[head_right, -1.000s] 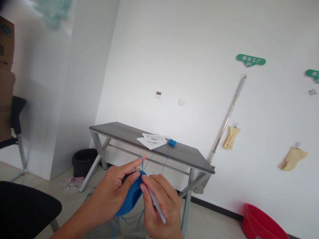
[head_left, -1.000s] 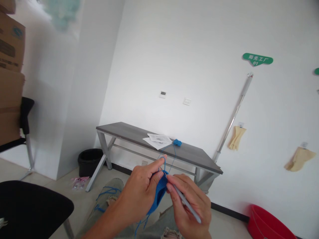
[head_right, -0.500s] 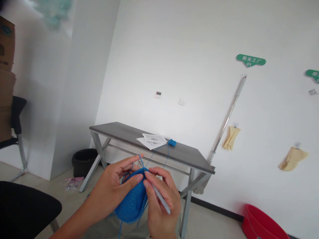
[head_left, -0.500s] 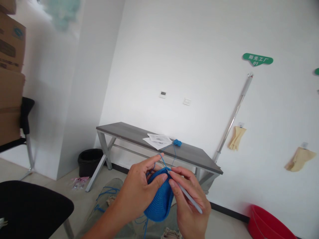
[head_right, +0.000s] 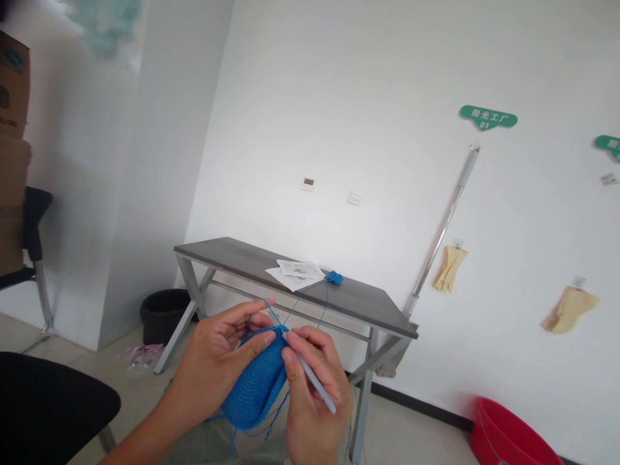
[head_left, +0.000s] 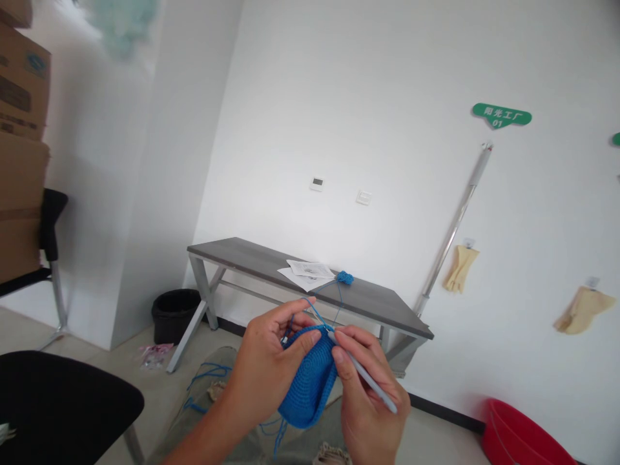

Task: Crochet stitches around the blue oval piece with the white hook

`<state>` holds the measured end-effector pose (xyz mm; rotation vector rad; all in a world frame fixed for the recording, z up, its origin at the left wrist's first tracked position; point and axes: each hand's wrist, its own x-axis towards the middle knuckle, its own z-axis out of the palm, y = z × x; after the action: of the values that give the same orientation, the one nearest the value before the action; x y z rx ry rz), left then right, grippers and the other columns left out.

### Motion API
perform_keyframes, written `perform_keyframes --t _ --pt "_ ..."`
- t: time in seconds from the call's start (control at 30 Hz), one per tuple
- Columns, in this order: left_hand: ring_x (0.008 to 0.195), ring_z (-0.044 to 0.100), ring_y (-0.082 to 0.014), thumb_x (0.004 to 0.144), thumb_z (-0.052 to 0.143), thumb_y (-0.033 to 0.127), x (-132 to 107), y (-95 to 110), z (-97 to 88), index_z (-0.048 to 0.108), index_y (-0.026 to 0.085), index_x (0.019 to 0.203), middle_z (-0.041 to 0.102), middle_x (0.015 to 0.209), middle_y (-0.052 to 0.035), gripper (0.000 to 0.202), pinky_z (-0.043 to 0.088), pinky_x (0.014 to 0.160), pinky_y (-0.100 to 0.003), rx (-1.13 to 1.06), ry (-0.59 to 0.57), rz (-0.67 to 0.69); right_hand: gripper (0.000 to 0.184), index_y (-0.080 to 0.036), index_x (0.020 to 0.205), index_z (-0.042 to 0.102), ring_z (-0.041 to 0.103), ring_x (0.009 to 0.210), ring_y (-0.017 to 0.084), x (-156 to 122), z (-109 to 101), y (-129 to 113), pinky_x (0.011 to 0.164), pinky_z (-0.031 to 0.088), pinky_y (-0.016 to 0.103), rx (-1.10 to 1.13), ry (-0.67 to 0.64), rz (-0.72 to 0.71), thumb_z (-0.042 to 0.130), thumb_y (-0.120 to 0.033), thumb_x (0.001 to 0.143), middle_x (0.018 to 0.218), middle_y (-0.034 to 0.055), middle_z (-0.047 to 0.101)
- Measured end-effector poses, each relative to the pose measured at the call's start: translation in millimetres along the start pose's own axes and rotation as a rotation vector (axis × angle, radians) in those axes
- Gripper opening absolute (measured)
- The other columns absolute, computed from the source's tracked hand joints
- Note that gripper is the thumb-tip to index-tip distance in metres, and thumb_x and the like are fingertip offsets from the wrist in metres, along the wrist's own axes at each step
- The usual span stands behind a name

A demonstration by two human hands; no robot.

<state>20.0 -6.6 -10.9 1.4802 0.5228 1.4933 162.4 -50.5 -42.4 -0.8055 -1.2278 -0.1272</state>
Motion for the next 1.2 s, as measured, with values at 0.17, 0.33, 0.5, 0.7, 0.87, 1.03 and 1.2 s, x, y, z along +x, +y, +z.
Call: perform_keyframes --t 0.17,0.33,0.5,0.7,0.87,1.03,1.2 --pt "0.08 0.067 -0.0169 0.087 0.074 0.032 -2 0 -1.3 0.075 0.016 0.122 0.076 0.089 -0.0043 0.039 0.053 0.076 -0.027 0.01 -0.01 0.028 0.016 -0.026 0.099 0.086 0.073 0.1 0.024 -5 2 9 0.077 0.062 0.03 0.112 -0.011 0.151 0.082 -0.033 0.085 0.108 0.0101 0.078" --pt "0.065 0.058 -0.0128 0.083 0.078 0.039 -2 5 -0.8 0.069 0.009 0.126 0.07 0.078 -0.0026 0.054 0.044 0.059 -0.023 -0.158 -0.096 -0.109 0.02 -0.023 0.102 0.086 0.074 0.106 0.027 -12 -2 20 0.083 0.062 0.034 0.211 -0.033 0.248 0.082 -0.033 0.085 0.116 0.0126 0.078" --pt "0.07 0.063 -0.0138 0.078 0.084 0.041 -2 9 1.7 0.07 0.009 0.124 0.073 0.083 -0.0048 0.057 0.048 0.063 -0.023 -0.229 -0.094 -0.155 0.023 -0.022 0.099 0.086 0.076 0.104 0.027 -10 -1 16 0.085 0.063 0.035 0.337 -0.003 0.367 0.086 -0.036 0.08 0.116 0.0132 0.078" --pt "0.072 0.067 -0.0141 0.069 0.092 0.033 -3 14 2.9 0.074 0.009 0.12 0.078 0.086 -0.0072 0.06 0.052 0.066 -0.023 -0.241 -0.07 -0.168 0.033 -0.022 0.089 0.086 0.077 0.079 0.02 -3 5 -2 0.069 0.063 0.028 0.595 0.072 0.618 0.097 -0.039 0.063 0.095 0.0099 0.082" --pt "0.069 0.065 -0.0121 0.067 0.094 0.029 -5 16 3.4 0.075 0.011 0.119 0.078 0.083 -0.0055 0.059 0.051 0.062 -0.021 -0.268 -0.065 -0.154 0.034 -0.023 0.089 0.086 0.074 0.061 0.014 -3 7 -7 0.06 0.061 0.022 0.724 0.055 0.758 0.098 -0.041 0.061 0.078 0.0077 0.082" --pt "0.065 0.063 -0.0107 0.069 0.093 0.032 -6 14 2.3 0.075 0.011 0.12 0.078 0.081 -0.0048 0.058 0.049 0.059 -0.02 -0.269 -0.064 -0.166 0.021 -0.025 0.091 0.086 0.079 0.08 0.021 -5 1 -2 0.066 0.064 0.027 0.413 0.027 0.357 0.09 -0.039 0.076 0.092 0.0088 0.082" --pt "0.07 0.067 -0.0129 0.064 0.097 0.036 -6 16 0.9 0.075 0.011 0.121 0.077 0.083 -0.0057 0.065 0.05 0.062 -0.02 -0.318 -0.084 -0.232 0.038 -0.029 0.116 0.081 0.076 0.09 0.019 -13 -2 1 0.072 0.064 0.028 -0.147 0.032 -0.385 0.074 -0.006 0.088 0.109 0.0067 0.077"
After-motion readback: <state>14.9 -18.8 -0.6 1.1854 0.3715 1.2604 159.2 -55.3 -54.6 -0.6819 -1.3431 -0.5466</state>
